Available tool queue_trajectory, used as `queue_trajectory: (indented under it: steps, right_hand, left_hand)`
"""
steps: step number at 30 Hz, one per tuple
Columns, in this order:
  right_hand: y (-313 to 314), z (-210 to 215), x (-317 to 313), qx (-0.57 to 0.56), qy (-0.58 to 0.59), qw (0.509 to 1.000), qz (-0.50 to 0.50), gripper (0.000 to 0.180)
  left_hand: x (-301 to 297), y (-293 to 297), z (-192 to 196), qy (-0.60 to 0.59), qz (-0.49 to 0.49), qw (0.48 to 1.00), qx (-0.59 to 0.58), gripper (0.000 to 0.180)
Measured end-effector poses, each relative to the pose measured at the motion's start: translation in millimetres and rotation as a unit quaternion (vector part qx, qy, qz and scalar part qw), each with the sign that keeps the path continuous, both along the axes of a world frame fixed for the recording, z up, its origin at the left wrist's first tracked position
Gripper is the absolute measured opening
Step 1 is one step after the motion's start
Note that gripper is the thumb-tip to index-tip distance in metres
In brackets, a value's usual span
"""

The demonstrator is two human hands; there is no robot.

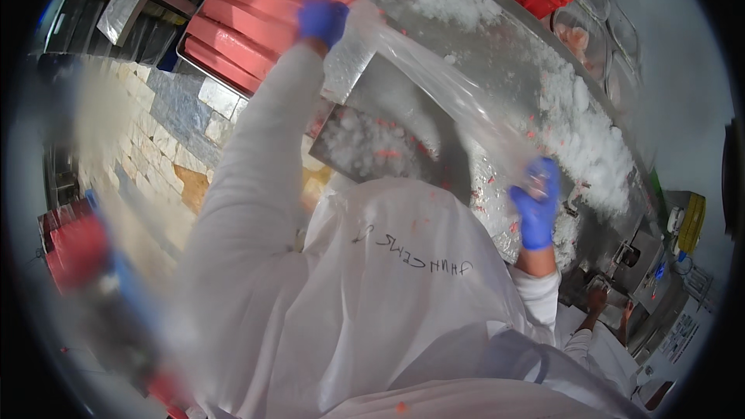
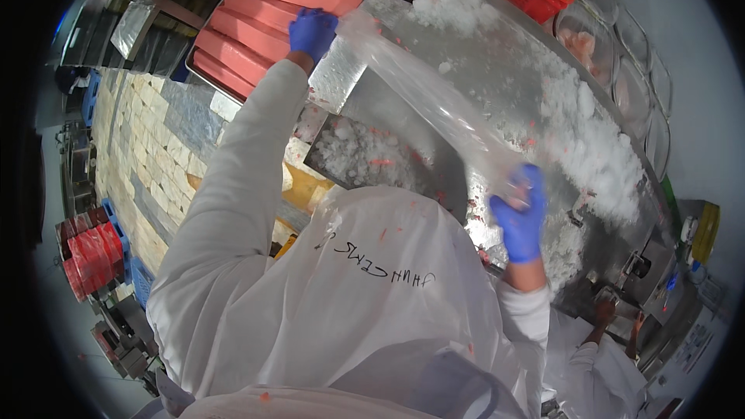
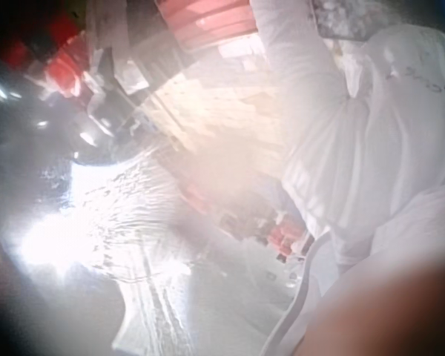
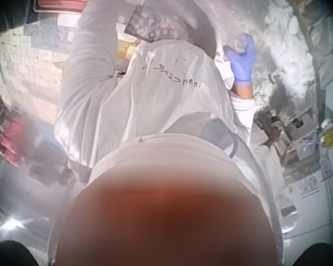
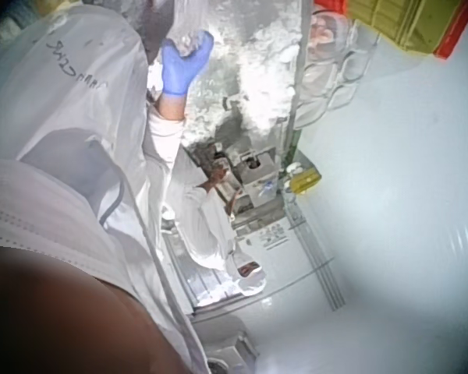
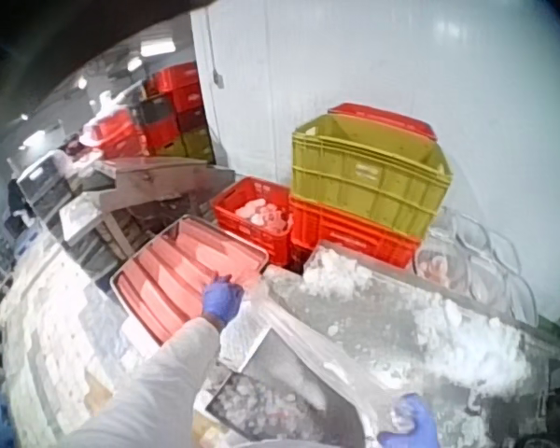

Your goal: The person repeatedly picks up pink fish fillets, places them on a metal surface, and runs them through a slicing machine. The resulting slices are collected in a metal tray. The person also handles ice and scrapes the work surface between cycles.

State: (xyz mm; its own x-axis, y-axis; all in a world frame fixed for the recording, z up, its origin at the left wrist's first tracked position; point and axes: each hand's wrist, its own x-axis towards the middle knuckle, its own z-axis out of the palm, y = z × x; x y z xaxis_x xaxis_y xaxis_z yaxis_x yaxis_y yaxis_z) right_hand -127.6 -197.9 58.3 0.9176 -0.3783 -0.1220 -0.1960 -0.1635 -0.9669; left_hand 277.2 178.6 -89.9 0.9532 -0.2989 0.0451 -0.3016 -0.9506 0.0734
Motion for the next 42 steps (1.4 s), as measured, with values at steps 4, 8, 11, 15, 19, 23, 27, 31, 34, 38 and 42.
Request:
queue_trajectory:
  steps: [4,8,11,15,19,23,27,31,34,38,42]
  right_hand:
    - [-60,62,-50,-0.145,-0.086,0.984,-0.058,0.078]
    - [-55,141,-28,-0.403,-0.081,0.89,0.196,0.064]
    - [-17,167,-20,-0.374,-0.298,0.866,0.147,0.041]
    - [-48,187,-35,-0.413,-0.31,0.856,0.037,0.047]
    - [-91,217,-25,-0.441,-0.27,0.856,-0.003,0.053]
    - [-113,245,-17,-0.461,-0.233,0.856,-0.014,0.059]
    - [-135,253,4,-0.468,-0.198,0.861,-0.014,0.065]
    - [-177,254,77,-0.471,-0.139,0.871,0.003,0.071]
    - [-189,213,179,-0.419,-0.07,0.903,0.074,0.076]
    - [-124,58,205,-0.164,0.049,0.975,0.14,0.082]
    - [-53,-90,119,-0.043,0.115,0.984,0.126,0.077]
  left_hand:
    - [-63,-53,10,-0.041,-0.226,0.921,-0.316,0.073]
    - [-137,-119,62,-0.053,-0.34,0.905,-0.252,0.081]
    - [-151,-150,58,0.058,-0.345,0.917,-0.195,0.078]
    - [-143,-165,46,0.274,-0.328,0.87,-0.245,0.078]
    - [-197,-175,107,0.057,-0.292,0.805,-0.514,0.084]
    - [-199,-209,193,-0.114,-0.33,0.768,-0.537,0.095]
    - [-178,-271,211,-0.078,-0.382,0.758,-0.523,0.073]
    - [-167,-290,230,0.252,-0.247,0.696,-0.625,0.039]
    - [-157,-287,181,0.22,-0.184,0.8,-0.527,0.032]
    - [-204,-277,73,0.283,-0.198,0.814,-0.467,0.038]
    - [-264,-222,73,0.389,-0.359,0.819,-0.221,0.061]
